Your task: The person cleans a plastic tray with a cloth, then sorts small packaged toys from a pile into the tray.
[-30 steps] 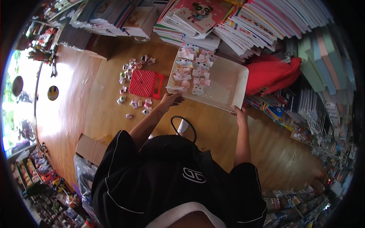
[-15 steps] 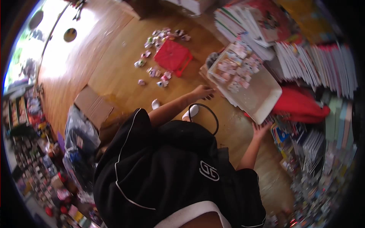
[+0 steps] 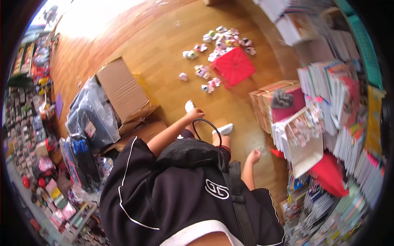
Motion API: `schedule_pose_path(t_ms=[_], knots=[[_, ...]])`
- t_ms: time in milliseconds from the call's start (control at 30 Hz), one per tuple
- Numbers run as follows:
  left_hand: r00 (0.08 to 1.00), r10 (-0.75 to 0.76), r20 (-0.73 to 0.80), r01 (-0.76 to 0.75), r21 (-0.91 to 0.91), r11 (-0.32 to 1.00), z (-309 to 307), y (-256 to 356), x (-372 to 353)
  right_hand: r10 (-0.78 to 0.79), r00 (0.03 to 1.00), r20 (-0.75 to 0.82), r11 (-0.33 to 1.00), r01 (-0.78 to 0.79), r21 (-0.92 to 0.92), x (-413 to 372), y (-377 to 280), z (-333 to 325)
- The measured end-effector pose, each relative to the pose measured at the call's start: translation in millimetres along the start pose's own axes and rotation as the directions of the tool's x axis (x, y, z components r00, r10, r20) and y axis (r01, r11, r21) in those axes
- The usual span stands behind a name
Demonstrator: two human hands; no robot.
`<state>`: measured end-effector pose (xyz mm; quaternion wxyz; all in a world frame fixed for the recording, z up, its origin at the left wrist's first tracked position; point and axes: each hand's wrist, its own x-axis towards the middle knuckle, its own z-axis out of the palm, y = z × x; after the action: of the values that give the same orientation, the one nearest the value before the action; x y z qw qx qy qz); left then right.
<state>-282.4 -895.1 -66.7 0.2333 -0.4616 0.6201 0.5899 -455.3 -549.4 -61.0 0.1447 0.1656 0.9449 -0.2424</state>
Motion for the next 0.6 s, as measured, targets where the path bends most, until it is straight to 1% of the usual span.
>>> schedule_pose_path(t_ms=[33,67,100,133,167,233,267,300,333,367,400,433,467,500,533,567,600], knots=[[0.994,-0.031,-0.103,0.039,0.077,0.996,-19.5,-18.2,6.7,-0.114,0.989,0.091,0.993,0.114,0.013,-7.4,-31.7,25.8],[0.977,-0.047,-0.208,0.083,0.165,0.983,-43.1,-31.5,16.5,-0.296,0.943,0.154,0.955,0.291,0.057,1.1,-34.9,67.3],[0.964,-0.079,-0.254,0.121,0.154,0.981,-64.7,-41.4,27.2,-0.348,0.904,0.249,0.934,0.313,0.171,-3.3,-66.6,97.8],[0.95,-0.105,-0.293,0.152,0.143,0.978,-81.0,-50.9,43.3,-0.504,0.809,0.303,0.859,0.508,0.072,-8.8,-105.6,120.7],[0.94,-0.08,-0.331,0.14,0.16,0.977,-95.0,-65.7,67.5,-0.627,0.702,0.337,0.752,0.659,0.024,6.0,-114.9,163.4],[0.908,-0.016,-0.418,0.118,0.219,0.969,-114.0,-89.5,125.4,-0.659,0.623,0.421,0.737,0.647,0.196,32.8,-128.2,260.0],[0.902,-0.022,-0.432,0.119,0.2,0.972,-118.5,-99.3,160.7,-0.612,0.612,0.501,0.758,0.635,0.15,43.0,-135.7,304.8],[0.894,0.008,-0.448,0.103,0.222,0.97,-120.9,-100.7,192.5,-0.594,0.581,0.556,0.734,0.674,0.079,47.8,-144.3,344.0],[0.872,0.028,-0.489,0.108,0.249,0.962,-117.6,-106.9,230.9,-0.618,0.524,0.587,0.704,0.701,0.115,56.7,-138.3,390.8],[0.849,0.057,-0.525,0.109,0.28,0.954,-113.0,-109.6,271.0,-0.545,0.498,0.675,0.649,0.76,-0.037,61.7,-134.5,432.9],[0.853,0.038,-0.521,0.119,0.264,0.957,-109.9,-108.9,307.7,-0.485,0.438,0.757,0.593,0.801,-0.083,57.4,-141.7,453.3],[0.859,0.014,-0.511,0.13,0.245,0.961,-103.2,-107.5,339.9,-0.567,0.372,0.735,0.497,0.866,-0.055,63.1,-125.1,494.1],[0.864,0.021,-0.503,0.115,0.238,0.964,-95.2,-106.2,371.2,-0.458,0.368,0.809,0.461,0.877,-0.138,63.5,-123.8,521.9],[0.85,0.104,-0.517,0.109,0.365,0.925,-88.7,-106.1,399.0,-0.524,0.372,0.766,0.444,0.887,-0.127,59.0,-118.2,539.5],[0.834,0.197,-0.515,0.104,0.498,0.861,-82.8,-109.8,423.4,-0.525,0.391,0.756,0.455,0.88,-0.138,53.3,-111.5,556.4],[0.819,0.284,-0.498,0.058,0.565,0.823,-75.1,-116.1,448.3,-0.602,0.379,0.703,0.373,0.912,-0.172,51.1,-106.1,571.1],[0.817,0.299,-0.494,0.038,0.564,0.825,-68.5,-122.2,466.3,-0.672,0.349,0.654,0.277,0.936,-0.216,51.2,-104.4,579.1]])
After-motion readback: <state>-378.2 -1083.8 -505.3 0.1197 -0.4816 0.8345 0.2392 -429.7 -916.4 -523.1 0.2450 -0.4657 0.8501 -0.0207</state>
